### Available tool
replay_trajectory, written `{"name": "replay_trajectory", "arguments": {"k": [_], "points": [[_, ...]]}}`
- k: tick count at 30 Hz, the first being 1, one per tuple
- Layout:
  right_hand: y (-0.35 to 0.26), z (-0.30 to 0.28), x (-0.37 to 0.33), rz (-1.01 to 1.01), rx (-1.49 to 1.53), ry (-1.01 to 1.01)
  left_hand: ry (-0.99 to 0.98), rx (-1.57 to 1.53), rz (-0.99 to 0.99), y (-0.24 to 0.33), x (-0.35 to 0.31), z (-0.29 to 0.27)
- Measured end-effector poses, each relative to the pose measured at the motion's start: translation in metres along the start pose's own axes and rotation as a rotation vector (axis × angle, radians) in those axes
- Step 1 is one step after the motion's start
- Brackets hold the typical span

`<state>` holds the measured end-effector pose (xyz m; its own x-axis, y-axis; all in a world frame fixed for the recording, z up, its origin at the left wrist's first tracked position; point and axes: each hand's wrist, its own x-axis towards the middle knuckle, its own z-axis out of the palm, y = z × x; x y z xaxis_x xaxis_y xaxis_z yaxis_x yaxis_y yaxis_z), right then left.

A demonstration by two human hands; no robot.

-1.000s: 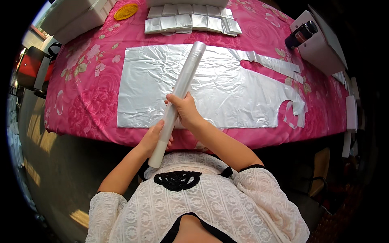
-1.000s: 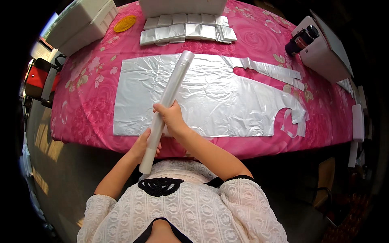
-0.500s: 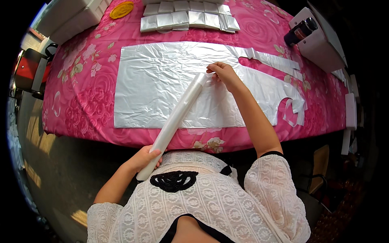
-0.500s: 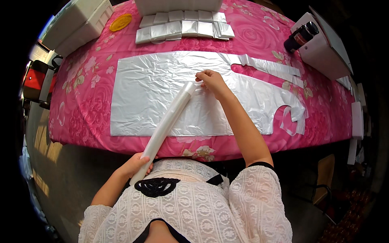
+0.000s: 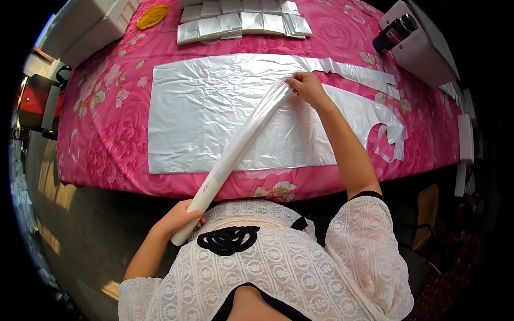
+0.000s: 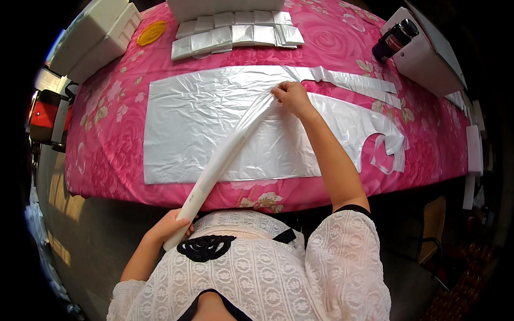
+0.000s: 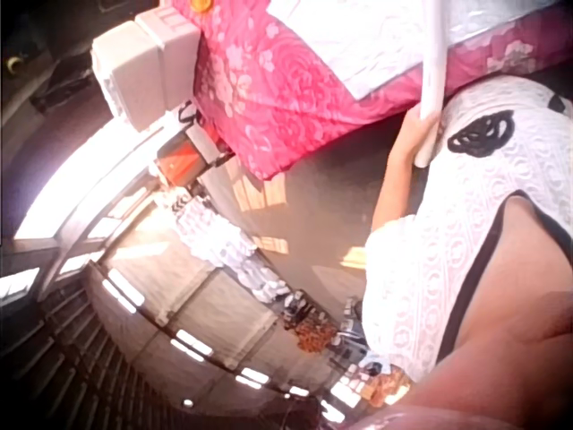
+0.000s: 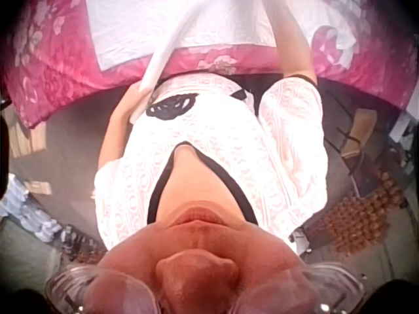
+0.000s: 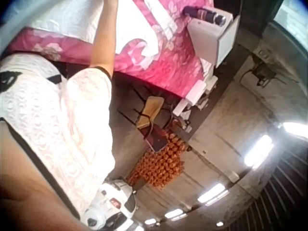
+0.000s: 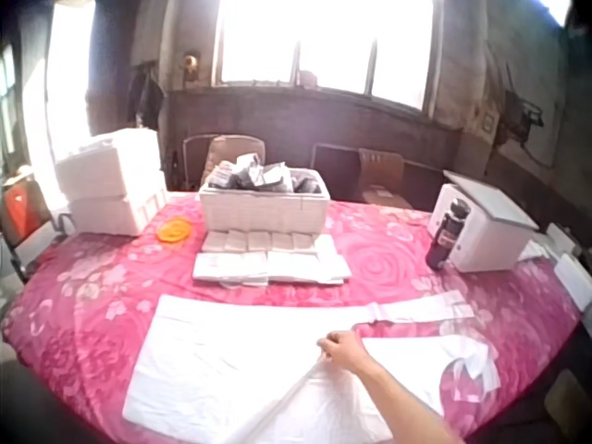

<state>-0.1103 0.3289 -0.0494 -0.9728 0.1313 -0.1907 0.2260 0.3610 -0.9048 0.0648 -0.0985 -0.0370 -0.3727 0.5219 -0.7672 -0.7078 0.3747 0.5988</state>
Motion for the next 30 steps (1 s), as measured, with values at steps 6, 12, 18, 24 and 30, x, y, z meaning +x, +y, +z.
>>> {"name": "replay_trajectory", "arguments": {"k": [6, 12, 18, 24, 30], "points": [[0.039, -0.115, 0.016, -0.022, -0.125, 0.383, -0.159, 0.053, -0.104, -0.009, -0.036, -0.036], [0.019, -0.074, 0.022, -0.131, 0.109, 0.193, -0.074, 0.620, 0.137, 0.069, -0.017, -0.034], [-0.014, -0.005, 0.028, -0.175, 0.068, -0.086, 0.376, 1.312, 0.669, 0.156, 0.049, 0.014], [-0.016, -0.001, 0.041, -0.111, 0.030, -0.123, 0.251, 1.380, 1.348, 0.133, 0.101, 0.034], [-0.018, 0.002, 0.045, -0.006, -0.016, 0.010, 0.031, 1.577, 1.031, 0.107, 0.109, 0.047]]}}
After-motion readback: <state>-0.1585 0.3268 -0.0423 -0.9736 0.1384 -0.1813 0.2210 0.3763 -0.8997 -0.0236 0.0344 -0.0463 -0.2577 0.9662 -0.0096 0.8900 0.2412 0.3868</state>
